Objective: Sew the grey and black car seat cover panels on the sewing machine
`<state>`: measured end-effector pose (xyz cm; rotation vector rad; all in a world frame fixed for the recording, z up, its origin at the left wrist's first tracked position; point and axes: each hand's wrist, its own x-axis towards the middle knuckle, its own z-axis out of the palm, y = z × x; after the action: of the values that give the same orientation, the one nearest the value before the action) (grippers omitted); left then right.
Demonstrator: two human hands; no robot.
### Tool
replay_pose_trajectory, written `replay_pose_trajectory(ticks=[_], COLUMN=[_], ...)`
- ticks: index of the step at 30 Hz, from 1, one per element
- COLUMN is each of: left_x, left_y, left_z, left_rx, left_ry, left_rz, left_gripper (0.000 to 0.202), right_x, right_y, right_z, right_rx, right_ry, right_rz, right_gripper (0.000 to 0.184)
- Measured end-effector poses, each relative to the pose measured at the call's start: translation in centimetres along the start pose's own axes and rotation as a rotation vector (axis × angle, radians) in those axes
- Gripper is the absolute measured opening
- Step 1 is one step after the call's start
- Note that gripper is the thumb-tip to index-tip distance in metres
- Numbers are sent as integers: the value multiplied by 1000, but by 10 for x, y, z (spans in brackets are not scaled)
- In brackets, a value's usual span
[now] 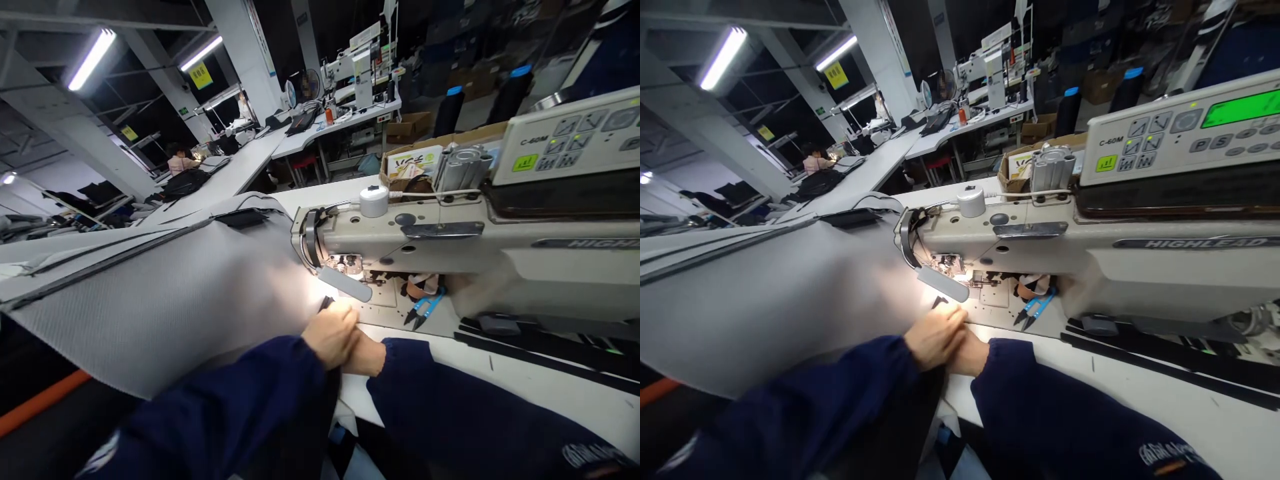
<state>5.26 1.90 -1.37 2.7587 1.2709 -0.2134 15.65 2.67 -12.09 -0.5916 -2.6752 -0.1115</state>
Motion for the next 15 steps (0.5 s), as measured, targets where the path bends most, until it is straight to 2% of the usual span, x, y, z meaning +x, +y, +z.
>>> replay_pose_trajectory(ticks=[2,5,9,15], left_x=[15,22,23,23], left_y=[-17,-45,-57,-51], left_z=[24,45,46,42], left_rx=[66,42,24,57], left_ry=[40,77,87,32], left_rz=[-83,-234,-292,-292], left_gripper=[22,20,24,25], right_x=[0,1,1,4], right_y=[0,4,11,11], right_z=[0,-6,-11,1], right_rx=[57,179,256,55], right_ry=[-19,-74,-78,-30], right_rz=[8,66,72,100], right_gripper=[18,38,38,22])
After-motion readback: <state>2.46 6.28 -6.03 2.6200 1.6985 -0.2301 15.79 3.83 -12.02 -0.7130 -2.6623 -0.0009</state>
